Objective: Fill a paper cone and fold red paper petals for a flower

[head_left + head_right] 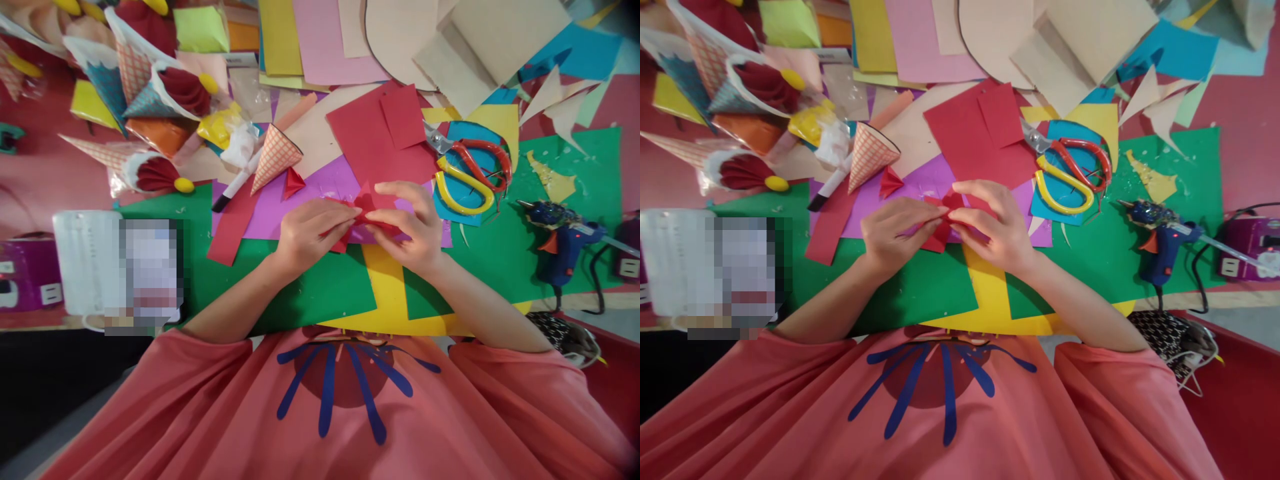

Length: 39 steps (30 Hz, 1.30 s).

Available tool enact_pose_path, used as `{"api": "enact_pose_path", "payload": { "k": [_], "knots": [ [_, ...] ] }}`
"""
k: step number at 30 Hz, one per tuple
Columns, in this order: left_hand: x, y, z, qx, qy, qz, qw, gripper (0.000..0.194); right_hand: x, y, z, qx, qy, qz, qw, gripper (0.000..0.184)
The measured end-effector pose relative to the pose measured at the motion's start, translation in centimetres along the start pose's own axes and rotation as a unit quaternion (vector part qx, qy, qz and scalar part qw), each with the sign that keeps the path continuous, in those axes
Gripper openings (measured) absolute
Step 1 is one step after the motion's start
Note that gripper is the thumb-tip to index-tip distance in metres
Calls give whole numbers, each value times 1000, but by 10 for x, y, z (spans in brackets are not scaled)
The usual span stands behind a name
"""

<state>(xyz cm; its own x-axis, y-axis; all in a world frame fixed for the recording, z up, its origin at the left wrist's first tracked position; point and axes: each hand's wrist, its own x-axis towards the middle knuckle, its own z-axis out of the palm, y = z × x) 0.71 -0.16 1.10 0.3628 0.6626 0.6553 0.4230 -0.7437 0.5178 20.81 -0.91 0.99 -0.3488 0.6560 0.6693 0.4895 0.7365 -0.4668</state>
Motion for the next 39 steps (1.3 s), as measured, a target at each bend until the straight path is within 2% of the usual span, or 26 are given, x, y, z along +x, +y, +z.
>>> {"api": "enact_pose_path", "payload": {
  "k": [18,21,24,26,28,31,33,39],
  "knots": [
    [1,1,-1,-31,27,-31,999,10,2,3,-12,-28,-15,8,999,16],
    [1,0,0,-22,46,-30,998,9,5,0,-14,-5,18,34,999,18],
    [1,-2,-1,-17,59,-39,997,10,8,-3,-14,34,84,102,991,14],
    [0,-3,-2,-7,59,-43,997,9,9,-3,-13,43,98,138,985,10],
    [0,-3,-3,8,60,-40,997,9,9,-2,-13,45,74,139,987,10],
    [1,-1,-4,13,66,-17,998,12,9,-1,-11,71,3,114,991,14],
    [2,0,-4,2,69,-5,998,13,8,-1,-10,109,-36,123,986,16],
    [1,0,-3,-33,70,-3,997,12,4,-1,-3,212,-44,154,964,17]
  ]
}}
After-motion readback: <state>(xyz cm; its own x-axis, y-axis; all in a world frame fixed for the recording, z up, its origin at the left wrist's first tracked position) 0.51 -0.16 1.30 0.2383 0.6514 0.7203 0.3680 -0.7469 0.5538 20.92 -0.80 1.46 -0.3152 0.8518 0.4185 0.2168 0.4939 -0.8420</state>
